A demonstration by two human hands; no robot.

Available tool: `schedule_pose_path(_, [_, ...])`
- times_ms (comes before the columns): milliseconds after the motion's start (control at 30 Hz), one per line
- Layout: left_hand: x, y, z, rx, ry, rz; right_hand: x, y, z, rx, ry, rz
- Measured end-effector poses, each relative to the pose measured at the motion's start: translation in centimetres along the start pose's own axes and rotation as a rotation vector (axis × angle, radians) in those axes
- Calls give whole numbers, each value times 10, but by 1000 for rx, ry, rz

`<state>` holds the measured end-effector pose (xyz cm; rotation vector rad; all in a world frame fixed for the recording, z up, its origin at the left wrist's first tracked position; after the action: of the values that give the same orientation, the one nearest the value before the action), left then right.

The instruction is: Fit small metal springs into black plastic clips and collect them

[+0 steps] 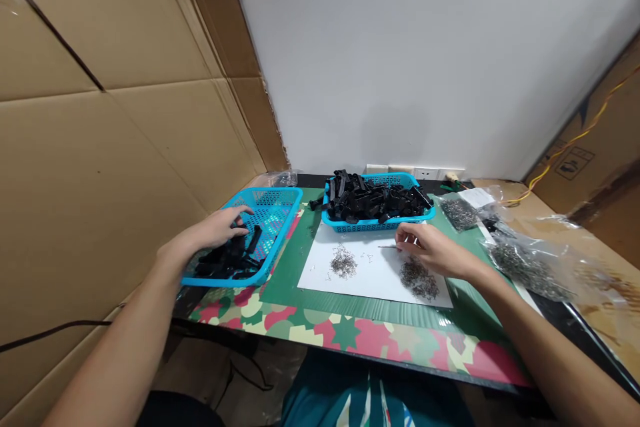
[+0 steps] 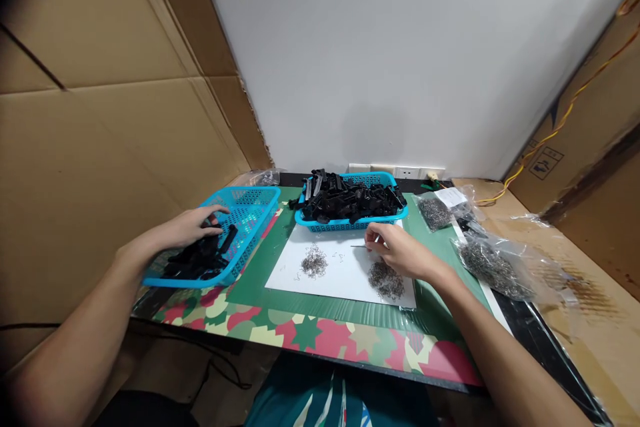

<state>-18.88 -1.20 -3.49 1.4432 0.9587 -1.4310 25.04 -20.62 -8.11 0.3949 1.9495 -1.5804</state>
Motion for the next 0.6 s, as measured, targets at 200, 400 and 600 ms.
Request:
schedule_pose_path(200, [-9, 12, 3, 64, -76, 7, -1, -10, 1, -20, -46, -347])
schedule_pose_path(400, [-32, 28, 30, 48, 25, -49, -2, 0, 0, 53, 68, -615])
schedule_pose_path(600, [-70, 43, 61, -96, 325, -129, 5, -7, -1, -8, 49, -578])
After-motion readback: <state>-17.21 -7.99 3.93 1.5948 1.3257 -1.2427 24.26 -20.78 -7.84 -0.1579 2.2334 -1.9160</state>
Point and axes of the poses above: each hand's wrist, its own z-axis away from the middle knuckle, its own x-axis out of the palm, y = z × x, the point moved 6 cm from there along -z, towards the middle knuckle, and after that the axes turned 6 degrees about -z, right-handed, at the moved point
